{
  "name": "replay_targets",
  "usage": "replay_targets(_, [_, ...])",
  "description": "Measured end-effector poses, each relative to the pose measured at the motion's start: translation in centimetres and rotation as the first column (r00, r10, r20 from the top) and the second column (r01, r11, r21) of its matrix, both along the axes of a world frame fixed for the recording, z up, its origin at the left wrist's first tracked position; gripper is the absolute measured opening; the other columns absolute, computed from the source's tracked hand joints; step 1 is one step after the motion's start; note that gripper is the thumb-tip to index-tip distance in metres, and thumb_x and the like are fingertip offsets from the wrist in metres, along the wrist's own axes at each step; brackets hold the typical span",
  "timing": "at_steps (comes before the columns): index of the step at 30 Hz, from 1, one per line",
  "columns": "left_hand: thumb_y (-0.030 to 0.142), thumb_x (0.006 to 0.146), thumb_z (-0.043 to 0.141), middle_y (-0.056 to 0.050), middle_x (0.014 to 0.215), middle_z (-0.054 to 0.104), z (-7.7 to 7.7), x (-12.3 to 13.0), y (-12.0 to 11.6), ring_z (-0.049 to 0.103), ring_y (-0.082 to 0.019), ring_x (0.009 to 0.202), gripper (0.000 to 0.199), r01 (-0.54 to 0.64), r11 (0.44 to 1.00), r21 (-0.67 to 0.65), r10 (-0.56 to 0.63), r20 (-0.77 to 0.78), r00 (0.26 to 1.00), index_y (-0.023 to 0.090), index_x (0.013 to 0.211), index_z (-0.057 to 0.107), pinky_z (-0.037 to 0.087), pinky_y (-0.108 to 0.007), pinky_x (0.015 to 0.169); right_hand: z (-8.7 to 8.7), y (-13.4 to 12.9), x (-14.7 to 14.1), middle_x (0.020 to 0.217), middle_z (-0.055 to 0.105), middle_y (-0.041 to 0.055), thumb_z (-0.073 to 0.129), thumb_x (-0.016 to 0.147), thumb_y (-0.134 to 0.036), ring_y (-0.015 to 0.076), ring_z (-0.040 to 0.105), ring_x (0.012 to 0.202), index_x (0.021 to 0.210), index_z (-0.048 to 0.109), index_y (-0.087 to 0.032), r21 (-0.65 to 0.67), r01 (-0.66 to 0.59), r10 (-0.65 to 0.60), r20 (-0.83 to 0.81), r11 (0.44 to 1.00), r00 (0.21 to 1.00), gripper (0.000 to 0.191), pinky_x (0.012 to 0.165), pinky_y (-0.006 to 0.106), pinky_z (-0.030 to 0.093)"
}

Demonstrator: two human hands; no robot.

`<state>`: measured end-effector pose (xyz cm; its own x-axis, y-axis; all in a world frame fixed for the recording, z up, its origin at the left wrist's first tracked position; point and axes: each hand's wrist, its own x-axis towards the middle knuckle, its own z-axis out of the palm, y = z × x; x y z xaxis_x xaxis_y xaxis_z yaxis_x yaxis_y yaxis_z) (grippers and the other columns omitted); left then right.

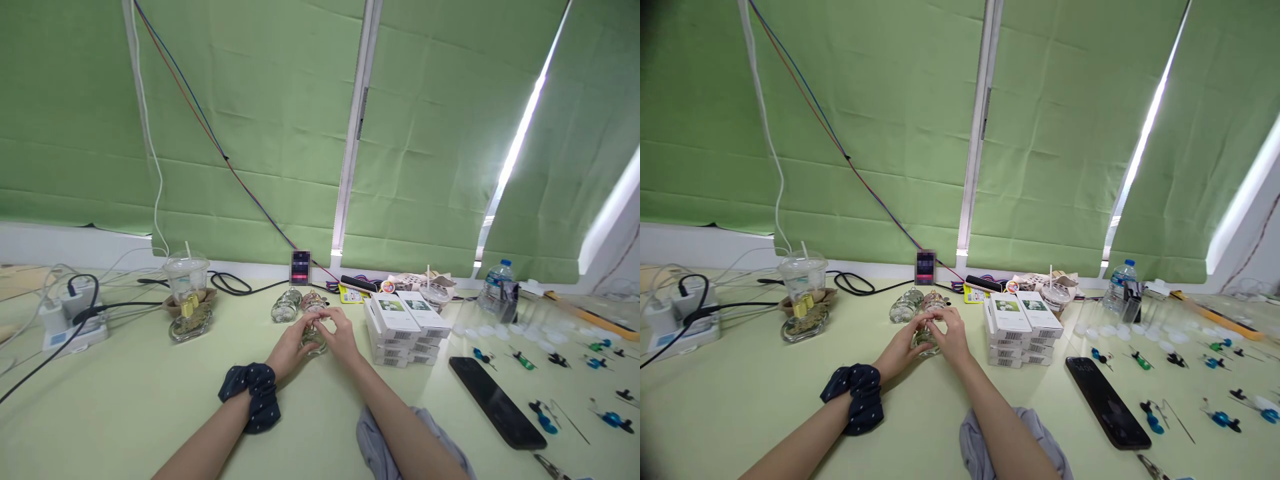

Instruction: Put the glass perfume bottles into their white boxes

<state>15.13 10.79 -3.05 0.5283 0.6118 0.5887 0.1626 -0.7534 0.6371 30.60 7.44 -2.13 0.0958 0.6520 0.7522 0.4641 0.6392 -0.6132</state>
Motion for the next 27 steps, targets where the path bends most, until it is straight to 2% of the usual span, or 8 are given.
replay_targets(10, [0.013,0.074,0.062,-0.005,0.122,0.059,0.27,0.12,-0.30,0.054,-0.022,0.111,0.049,-0.012,0.999,-0.030,0.013,0.019,1.000,0.026,0.119,0.049,0.041,-0.040,0.098,-0.03,0.07,-0.01,0.089,0.064,0.0062,0.061,0.080,-0.024,0.0201,0.057,0.089,0.092,0.066,-0.022,-0.002,-0.004,0.004,0.022,1.000,1.000,0.013,0.079,0.034,0.049])
replay_targets(16, [0.014,0.074,0.063,-0.005,0.118,0.061,-0.01,0.14,-0.09,0.056,-0.023,0.108,0.043,0.001,1.000,-0.012,-0.001,0.059,0.998,0.025,0.114,0.053,0.043,-0.040,0.094,-0.39,0.33,0.20,0.090,0.066,0.0055,0.063,0.078,-0.023,0.0200,0.058,0.091,0.088,0.066,-0.022,-0.022,-0.020,0.021,0.036,1.000,0.999,0.010,0.080,0.034,0.048])
replay_targets(20, [0.014,0.074,0.062,-0.005,0.115,0.061,-0.15,0.10,-0.04,0.057,-0.023,0.105,0.039,-0.019,0.999,-0.033,0.020,0.031,0.999,0.024,0.110,0.052,0.044,-0.040,0.092,-0.35,0.34,0.11,0.089,0.066,0.0054,0.063,0.076,-0.022,0.0200,0.058,0.090,0.087,0.066,-0.022,-0.042,-0.016,0.017,0.030,0.999,0.999,0.011,0.078,0.033,0.047])
replay_targets(24, [0.013,0.075,0.061,-0.004,0.114,0.061,-0.35,-0.02,0.07,0.057,-0.021,0.102,0.039,-0.026,1.000,0.007,0.026,0.008,1.000,0.025,0.111,0.050,0.043,-0.037,0.090,-0.23,0.17,0.06,0.090,0.067,0.0049,0.063,0.078,-0.029,0.0200,0.060,0.089,0.086,0.065,-0.021,-0.079,-0.020,0.020,-0.007,0.997,1.000,0.012,0.078,0.032,0.046])
replay_targets(27, [0.013,0.075,0.061,-0.003,0.114,0.060,-0.49,-0.13,0.17,0.057,-0.020,0.095,0.042,-0.034,0.999,0.031,0.035,-0.013,0.999,0.026,0.113,0.049,0.044,-0.035,0.087,-0.36,0.18,0.30,0.089,0.068,0.0044,0.051,0.087,-0.038,0.0184,0.062,0.084,0.095,0.062,-0.021,-0.133,-0.060,0.047,-0.097,0.989,0.994,0.022,0.076,0.030,0.046])
